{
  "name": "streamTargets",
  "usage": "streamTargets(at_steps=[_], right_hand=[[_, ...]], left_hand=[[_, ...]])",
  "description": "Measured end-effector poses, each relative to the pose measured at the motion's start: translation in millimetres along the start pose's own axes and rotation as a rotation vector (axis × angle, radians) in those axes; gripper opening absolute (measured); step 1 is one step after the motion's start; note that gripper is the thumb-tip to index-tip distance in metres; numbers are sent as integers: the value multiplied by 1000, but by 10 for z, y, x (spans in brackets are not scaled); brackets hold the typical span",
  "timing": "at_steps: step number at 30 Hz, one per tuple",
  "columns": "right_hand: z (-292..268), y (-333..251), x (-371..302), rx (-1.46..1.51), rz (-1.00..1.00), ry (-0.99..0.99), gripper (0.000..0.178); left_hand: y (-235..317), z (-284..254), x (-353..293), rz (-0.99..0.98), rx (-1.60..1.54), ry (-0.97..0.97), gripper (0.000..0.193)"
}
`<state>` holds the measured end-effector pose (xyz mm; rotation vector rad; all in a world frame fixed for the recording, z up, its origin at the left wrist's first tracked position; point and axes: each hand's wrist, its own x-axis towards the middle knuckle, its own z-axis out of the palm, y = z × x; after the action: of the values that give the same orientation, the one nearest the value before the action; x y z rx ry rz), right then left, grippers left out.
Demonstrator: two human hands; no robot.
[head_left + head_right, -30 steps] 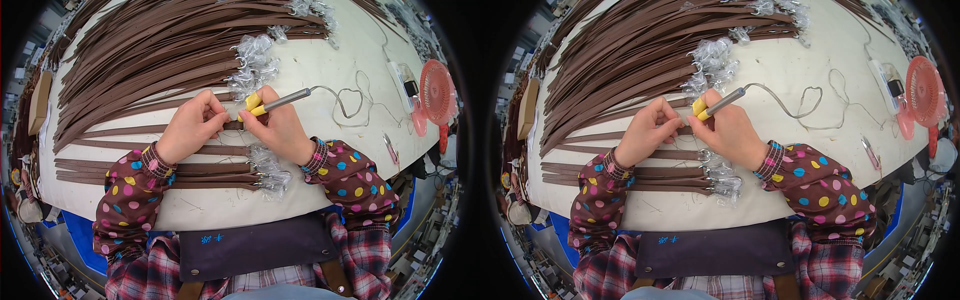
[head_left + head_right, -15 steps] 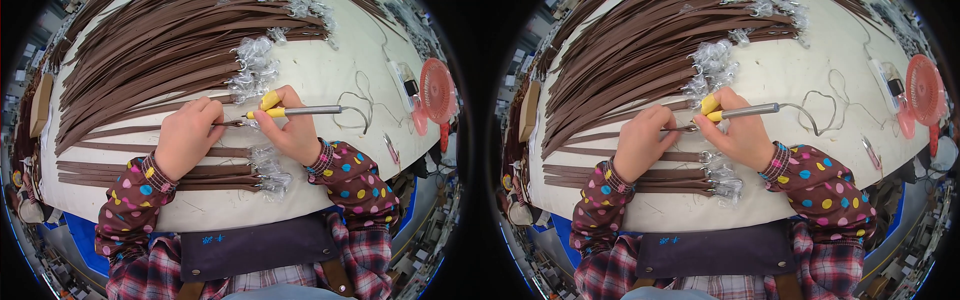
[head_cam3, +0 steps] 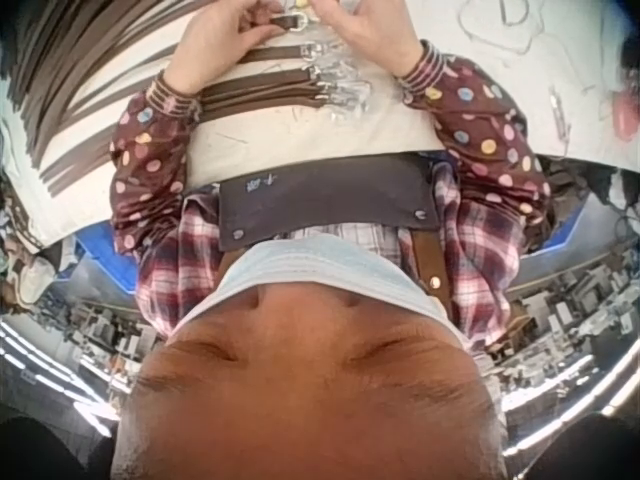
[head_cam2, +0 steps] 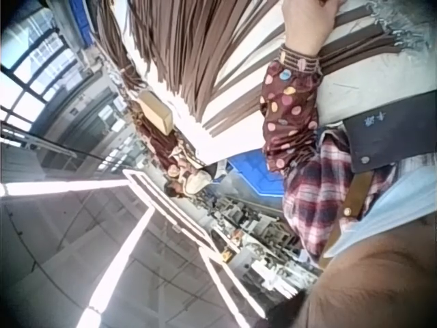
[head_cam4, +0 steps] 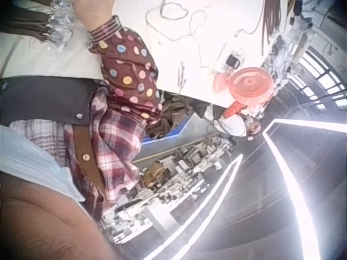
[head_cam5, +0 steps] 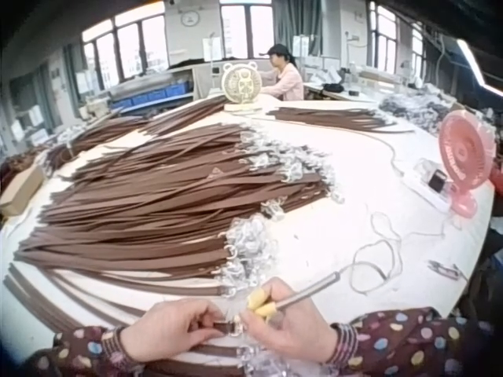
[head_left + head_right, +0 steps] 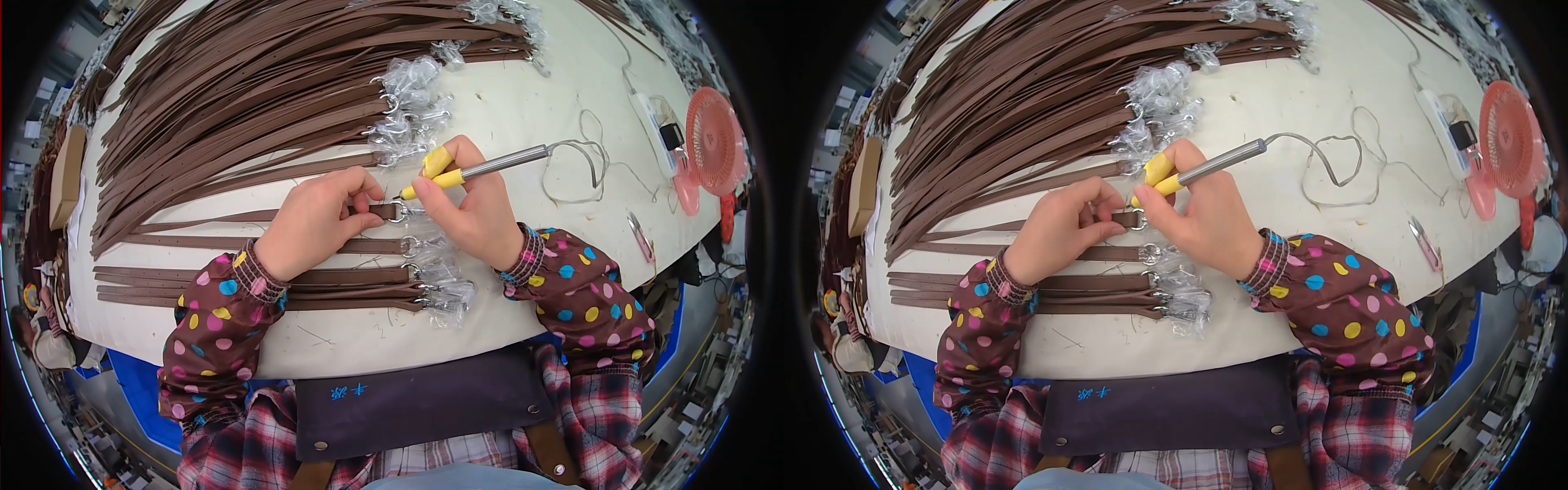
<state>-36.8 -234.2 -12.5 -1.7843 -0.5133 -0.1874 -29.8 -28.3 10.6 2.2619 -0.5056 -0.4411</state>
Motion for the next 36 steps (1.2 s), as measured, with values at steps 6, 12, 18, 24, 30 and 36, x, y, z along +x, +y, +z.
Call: streamTargets(at_steps=[6, 12, 18, 24, 30, 36], right_hand=[[0, 0, 4, 5, 13, -1, 19], [55, 20, -29, 35, 37, -68, 20], [118, 54, -42, 23, 76, -140, 24], [137, 69, -40, -6, 131, -174, 26], [135, 52, -35, -33, 144, -188, 26], [150, 57, -37, -32, 142, -178, 26]], left_hand=[[18, -28, 55, -28, -44, -72, 19], [-38, -37, 30, -22, -82, -83, 15], [-174, -28, 16, -149, -413, -87, 15], [-193, -41, 18, -138, -470, -104, 16], [-172, -52, 12, -126, -462, -113, 15], [-178, -48, 10, -124, -474, -111, 15]])
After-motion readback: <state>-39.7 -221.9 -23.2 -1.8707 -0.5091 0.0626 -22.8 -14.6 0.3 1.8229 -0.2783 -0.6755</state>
